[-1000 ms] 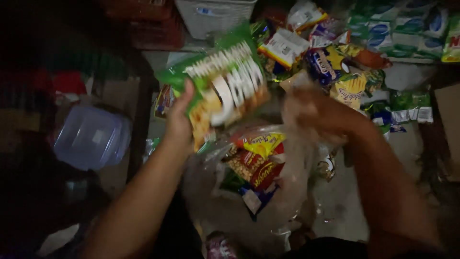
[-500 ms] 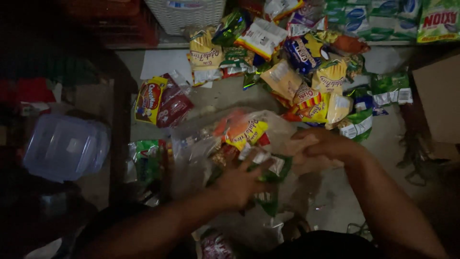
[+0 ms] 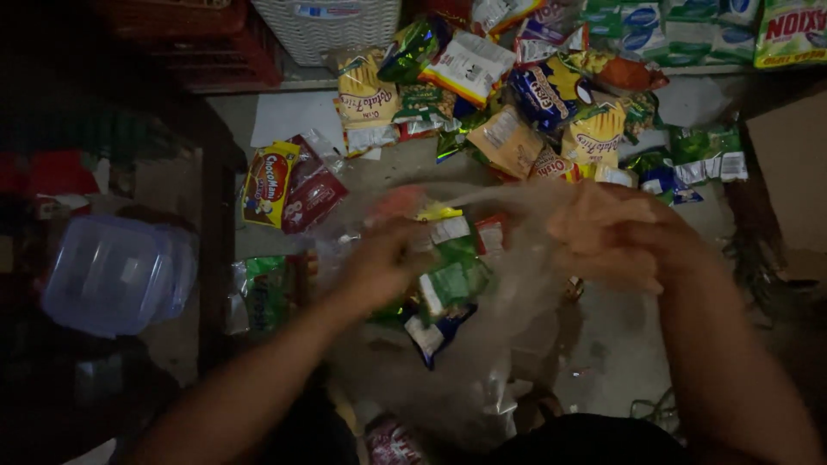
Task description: The person sorts through various snack bags on the floor and places them into a large plastic bag.
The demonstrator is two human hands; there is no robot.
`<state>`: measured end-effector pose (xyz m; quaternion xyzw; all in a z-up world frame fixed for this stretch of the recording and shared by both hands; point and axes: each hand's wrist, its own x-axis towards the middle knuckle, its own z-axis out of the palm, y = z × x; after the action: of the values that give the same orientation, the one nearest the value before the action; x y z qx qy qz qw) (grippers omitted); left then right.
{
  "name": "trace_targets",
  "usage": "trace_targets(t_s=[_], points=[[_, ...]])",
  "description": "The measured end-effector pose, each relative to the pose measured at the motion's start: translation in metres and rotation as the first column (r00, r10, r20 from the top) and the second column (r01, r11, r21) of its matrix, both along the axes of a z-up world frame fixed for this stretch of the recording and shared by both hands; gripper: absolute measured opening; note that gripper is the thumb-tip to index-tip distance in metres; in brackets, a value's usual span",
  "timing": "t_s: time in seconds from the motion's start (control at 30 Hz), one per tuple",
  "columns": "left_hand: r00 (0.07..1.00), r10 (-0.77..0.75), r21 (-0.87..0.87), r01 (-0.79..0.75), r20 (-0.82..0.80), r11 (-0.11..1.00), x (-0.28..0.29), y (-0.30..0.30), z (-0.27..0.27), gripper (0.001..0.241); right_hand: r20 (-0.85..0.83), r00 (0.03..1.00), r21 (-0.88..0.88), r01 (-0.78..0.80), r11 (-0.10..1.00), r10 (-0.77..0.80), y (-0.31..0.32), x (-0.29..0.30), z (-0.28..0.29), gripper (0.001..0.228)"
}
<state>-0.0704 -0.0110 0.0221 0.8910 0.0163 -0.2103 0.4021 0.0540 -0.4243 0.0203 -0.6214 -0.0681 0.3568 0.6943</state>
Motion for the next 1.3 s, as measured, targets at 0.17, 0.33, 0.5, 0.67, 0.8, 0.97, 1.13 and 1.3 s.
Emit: trace_targets(t_s=[0.17,0.33,0.5,0.67,0.8,0.97,1.13,1.3], points=[[0.988,0.072,0.365,-0.016,-0.140,0.931,-0.002,0.050,-0.037,0.068,-0.039,0.995,-0.259,-0.103,0.960,0.096,0.015,-0.007,-0.004,0.072],[0.997,-0.079,0.603,0.073,-0.016,0.794,-0.013,0.077,-0.125,0.045,-0.117,0.976,-0.549,-0.217,0.807,0.183,0.022,-0.017,-0.009,0.080],[0.954,0.262,-0.181,-0.234,0.146,0.955,0.028,0.126,-0.062,0.008,0.015,0.916,-0.276,-0.381,0.883,0.400,0.009,-0.032,-0.016,0.061],[0.847,0.410,-0.155,-0.380,0.337,0.912,0.009,0.124,0.110,0.004,0.129,0.917,-0.096,-0.368,0.925,0.378,0.025,-0.071,0.061,0.045],[0.702,0.587,-0.176,-0.570,0.404,0.803,-0.014,0.131,0.158,0.019,0.244,0.904,0.050,-0.372,0.927,0.350,0.077,-0.078,0.111,0.034],[0.898,0.099,0.180,-0.192,0.428,0.965,-0.021,0.125,0.147,0.033,0.350,0.556,-0.665,-0.420,0.618,0.754,0.141,-0.085,0.097,0.031],[0.836,-0.486,0.589,0.264,0.256,0.764,-0.002,0.079,0.068,0.052,0.260,0.536,-0.745,-0.418,0.520,0.803,0.134,-0.087,-0.055,0.033],[0.766,-0.610,0.702,0.547,-0.200,0.457,-0.007,0.028,-0.023,0.072,0.005,0.734,-0.889,-0.308,0.339,0.679,0.129,-0.031,0.009,0.040]])
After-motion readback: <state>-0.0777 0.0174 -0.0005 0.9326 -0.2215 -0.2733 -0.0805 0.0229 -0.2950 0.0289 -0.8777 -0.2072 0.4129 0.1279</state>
